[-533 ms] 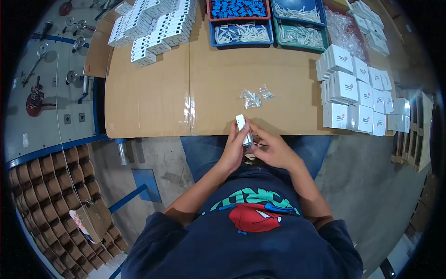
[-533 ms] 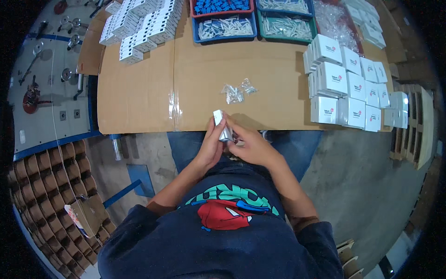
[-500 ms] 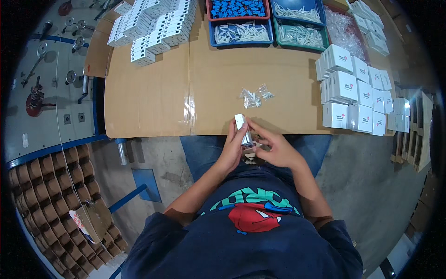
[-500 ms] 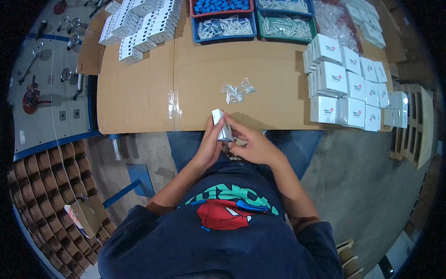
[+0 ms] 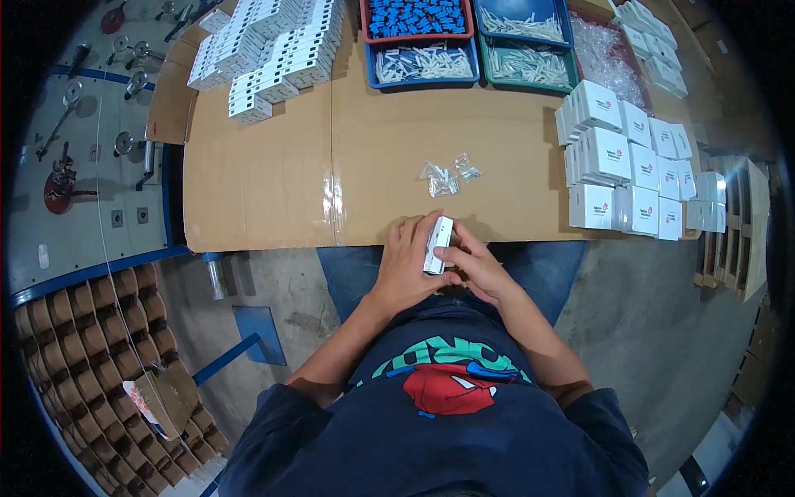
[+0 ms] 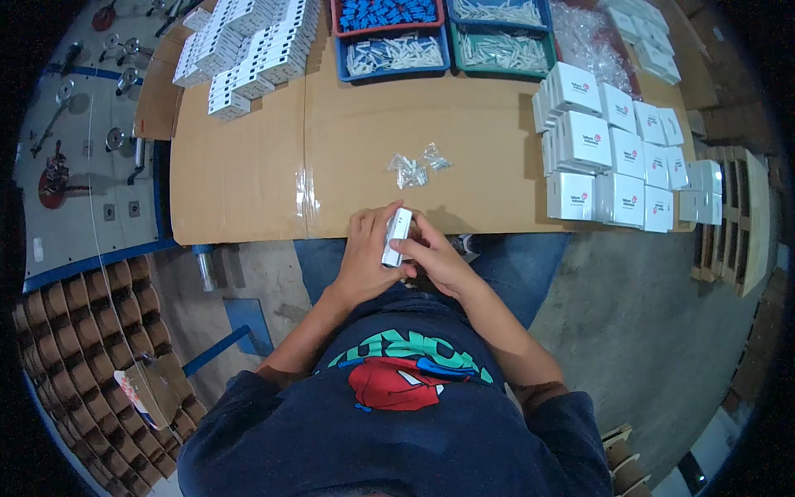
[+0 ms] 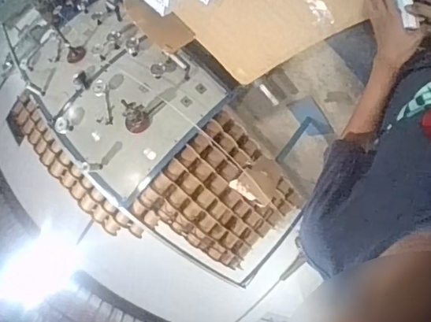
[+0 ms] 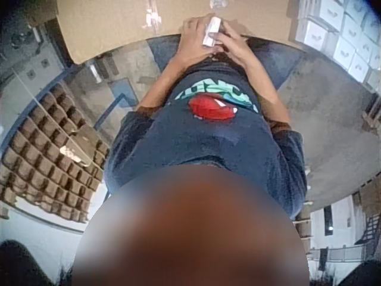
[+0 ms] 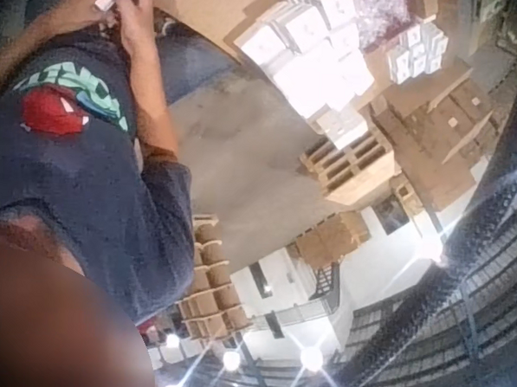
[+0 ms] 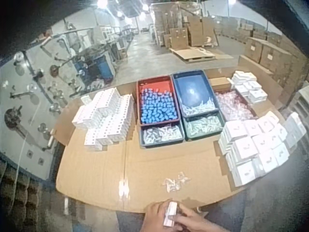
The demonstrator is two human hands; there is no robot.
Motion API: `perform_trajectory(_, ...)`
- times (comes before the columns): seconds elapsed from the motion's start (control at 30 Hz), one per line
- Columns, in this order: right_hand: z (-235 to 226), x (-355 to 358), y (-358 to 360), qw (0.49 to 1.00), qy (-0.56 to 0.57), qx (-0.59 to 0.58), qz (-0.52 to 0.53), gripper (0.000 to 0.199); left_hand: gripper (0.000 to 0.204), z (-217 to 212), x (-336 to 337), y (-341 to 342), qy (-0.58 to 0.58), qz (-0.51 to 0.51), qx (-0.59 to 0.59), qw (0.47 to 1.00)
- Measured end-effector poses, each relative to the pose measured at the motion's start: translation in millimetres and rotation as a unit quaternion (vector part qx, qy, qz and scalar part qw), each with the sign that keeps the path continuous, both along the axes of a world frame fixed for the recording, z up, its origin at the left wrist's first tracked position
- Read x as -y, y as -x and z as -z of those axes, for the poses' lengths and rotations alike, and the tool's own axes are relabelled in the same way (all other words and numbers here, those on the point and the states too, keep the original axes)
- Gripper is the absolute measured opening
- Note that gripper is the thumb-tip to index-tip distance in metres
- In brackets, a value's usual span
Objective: Packing small circuit board components into small white boxes.
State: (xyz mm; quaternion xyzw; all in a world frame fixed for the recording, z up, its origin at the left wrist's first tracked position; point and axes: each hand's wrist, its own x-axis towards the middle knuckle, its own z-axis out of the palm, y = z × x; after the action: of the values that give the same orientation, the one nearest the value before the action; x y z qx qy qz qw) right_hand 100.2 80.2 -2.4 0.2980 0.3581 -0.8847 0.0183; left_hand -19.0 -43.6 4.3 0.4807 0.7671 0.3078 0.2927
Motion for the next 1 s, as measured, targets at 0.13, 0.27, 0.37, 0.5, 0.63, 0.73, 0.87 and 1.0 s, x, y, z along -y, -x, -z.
perform_trajectory(0.13,8,11,3,1.000,-0.015,-0.005,0.017,0.055,0.112,16,0,1,-0.104,-0.015,-0.043,0.994)
perform_trajectory(0.27,2,13,5,1.000,-0.028,0.006,0.003,0.059,0.117,24,1,4,-0.160,-0.021,0.014,0.987)
perform_trajectory(0.37,3,20,8,0.998,-0.060,-0.003,0.003,0.059,0.121,28,2,4,-0.221,-0.046,0.072,0.972)
perform_trajectory(0.5,-3,21,6,0.999,-0.036,-0.008,0.011,0.053,0.123,24,5,4,-0.196,-0.052,0.189,0.961)
perform_trajectory(0.63,13,28,2,0.992,-0.115,-0.054,-0.019,0.049,0.117,28,10,2,-0.220,-0.052,0.134,0.965)
perform_trajectory(0.73,12,31,1,0.986,-0.160,-0.029,-0.027,0.049,0.112,26,11,-4,-0.225,-0.083,0.146,0.960)
perform_trajectory(0.87,17,29,-1,0.984,-0.177,-0.020,-0.029,0.049,0.110,23,13,-9,-0.229,-0.109,0.108,0.961)
perform_trajectory(1.0,19,29,-3,0.984,-0.178,-0.012,-0.013,0.049,0.109,21,12,-13,-0.238,-0.126,0.091,0.959)
